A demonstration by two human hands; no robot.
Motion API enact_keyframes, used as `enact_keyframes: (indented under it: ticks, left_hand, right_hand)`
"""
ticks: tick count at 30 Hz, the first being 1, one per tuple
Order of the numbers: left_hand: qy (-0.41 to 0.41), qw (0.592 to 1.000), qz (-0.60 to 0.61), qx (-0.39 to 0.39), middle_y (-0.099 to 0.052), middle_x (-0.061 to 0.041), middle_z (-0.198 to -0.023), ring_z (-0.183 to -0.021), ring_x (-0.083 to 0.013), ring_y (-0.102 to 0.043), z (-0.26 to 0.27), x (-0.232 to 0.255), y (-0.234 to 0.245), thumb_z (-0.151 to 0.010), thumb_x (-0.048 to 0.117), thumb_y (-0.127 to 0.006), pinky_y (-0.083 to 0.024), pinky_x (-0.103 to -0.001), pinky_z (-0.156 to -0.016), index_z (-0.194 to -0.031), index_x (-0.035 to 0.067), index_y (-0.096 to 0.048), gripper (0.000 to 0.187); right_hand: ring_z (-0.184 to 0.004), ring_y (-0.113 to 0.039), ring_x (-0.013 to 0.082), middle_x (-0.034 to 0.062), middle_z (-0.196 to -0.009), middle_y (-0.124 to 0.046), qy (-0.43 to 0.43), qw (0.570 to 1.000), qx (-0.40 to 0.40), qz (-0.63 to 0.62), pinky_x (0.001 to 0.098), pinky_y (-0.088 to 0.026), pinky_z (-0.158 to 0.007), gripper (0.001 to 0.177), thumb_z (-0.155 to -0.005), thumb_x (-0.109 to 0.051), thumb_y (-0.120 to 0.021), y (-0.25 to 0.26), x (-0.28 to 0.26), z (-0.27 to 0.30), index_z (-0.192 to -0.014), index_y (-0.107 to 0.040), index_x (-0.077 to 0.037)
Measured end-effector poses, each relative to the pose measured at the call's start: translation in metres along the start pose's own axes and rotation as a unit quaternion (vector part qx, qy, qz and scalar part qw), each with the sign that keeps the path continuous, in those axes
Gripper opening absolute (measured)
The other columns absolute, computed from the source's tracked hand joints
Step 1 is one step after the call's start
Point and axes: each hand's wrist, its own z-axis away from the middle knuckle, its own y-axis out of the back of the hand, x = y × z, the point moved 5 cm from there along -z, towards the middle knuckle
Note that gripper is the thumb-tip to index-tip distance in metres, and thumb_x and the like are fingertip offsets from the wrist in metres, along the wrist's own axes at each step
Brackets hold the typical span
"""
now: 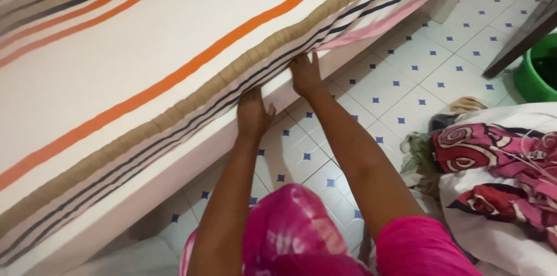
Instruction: The person spreads a striped blanket over a bed, smooths it across the mattress by hand, and tucks its edges under the mattress.
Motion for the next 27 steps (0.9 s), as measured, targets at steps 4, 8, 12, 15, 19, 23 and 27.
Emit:
enact_keyframes:
  ticks: [4,8,12,15,19,23,27]
  left_hand:
    - [0.000,0.998,-0.023,-0.062,-0.070,-0.028,-0.106,-0.098,-0.0407,-0.068,-0.016,0.007,0.007,-0.075,0.023,-0.083,-0.055,-0.045,-0.089,-0.117,-0.010,-0.062,0.057]
    - [0.002,0.967,-0.098,-0.236,-0.072,-0.024,-0.098,-0.089,-0.0366,-0.072,-0.040,0.001,0.001,-0.078,0.032,-0.085,-0.059,-0.042,-0.080,-0.108,-0.008,-0.066,0.054]
    - [-0.039,0.935,-0.136,-0.326,-0.073,-0.020,-0.095,-0.088,-0.0344,-0.072,-0.048,0.000,-0.015,-0.079,0.040,-0.085,-0.057,-0.043,-0.078,-0.092,-0.002,-0.074,0.045]
    - [-0.054,0.934,-0.149,-0.320,-0.073,-0.021,-0.095,-0.086,-0.0341,-0.072,-0.050,-0.009,-0.037,-0.075,0.048,-0.087,-0.058,-0.042,-0.075,-0.093,-0.004,-0.073,0.056]
    - [-0.035,0.961,-0.155,-0.227,-0.074,-0.021,-0.092,-0.080,-0.0325,-0.074,-0.046,-0.021,-0.080,-0.074,0.047,-0.086,-0.059,-0.041,-0.070,-0.094,-0.003,-0.074,0.056]
    - [-0.016,0.961,-0.125,-0.247,-0.074,-0.017,-0.085,-0.077,-0.0322,-0.074,-0.055,-0.023,-0.095,-0.077,0.046,-0.083,-0.058,-0.042,-0.068,-0.086,0.003,-0.078,0.044]
    - [-0.041,0.952,-0.108,-0.285,-0.073,-0.017,-0.081,-0.073,-0.0311,-0.074,-0.055,-0.009,-0.071,-0.080,0.047,-0.081,-0.057,-0.040,-0.064,-0.079,0.003,-0.076,0.044]
  right_hand:
    - [-0.150,-0.032,0.0347,0.0175,-0.152,-0.048,-0.009,0.999,-0.033,-0.025,0.0631,-0.006,-0.122,0.053,-0.085,-0.005,-0.056,0.011,-0.001,0.000,-0.138,-0.058,-0.007]
    - [-0.149,-0.033,0.0346,0.0192,-0.152,-0.048,-0.016,0.999,0.009,-0.029,0.0641,-0.004,-0.123,0.052,-0.088,-0.007,-0.054,0.014,-0.003,-0.001,-0.139,-0.058,-0.002]
    - [-0.151,-0.032,0.0334,0.0179,-0.153,-0.049,-0.040,0.999,-0.005,-0.032,0.0642,-0.004,-0.124,0.049,-0.090,-0.007,-0.052,0.001,-0.005,0.003,-0.138,-0.059,-0.003]
    - [-0.149,-0.033,0.0335,0.0181,-0.151,-0.050,-0.052,0.998,0.020,-0.027,0.0656,-0.004,-0.121,0.051,-0.087,-0.007,-0.054,-0.001,-0.005,0.000,-0.137,-0.060,-0.002]
    - [-0.150,-0.034,0.0306,0.0138,-0.151,-0.052,-0.075,0.996,0.037,-0.019,0.0659,-0.006,-0.123,0.048,-0.087,-0.006,-0.054,0.002,-0.008,0.003,-0.134,-0.063,-0.007]
    - [-0.148,-0.036,0.0306,0.0125,-0.150,-0.053,-0.085,0.994,0.049,-0.042,0.0663,-0.009,-0.122,0.047,-0.088,-0.004,-0.054,0.012,-0.008,0.008,-0.134,-0.064,-0.009]
    - [-0.148,-0.038,0.0291,0.0117,-0.149,-0.054,-0.091,0.994,0.048,-0.042,0.0642,-0.013,-0.122,0.047,-0.088,-0.005,-0.054,0.021,-0.014,0.015,-0.134,-0.064,-0.009]
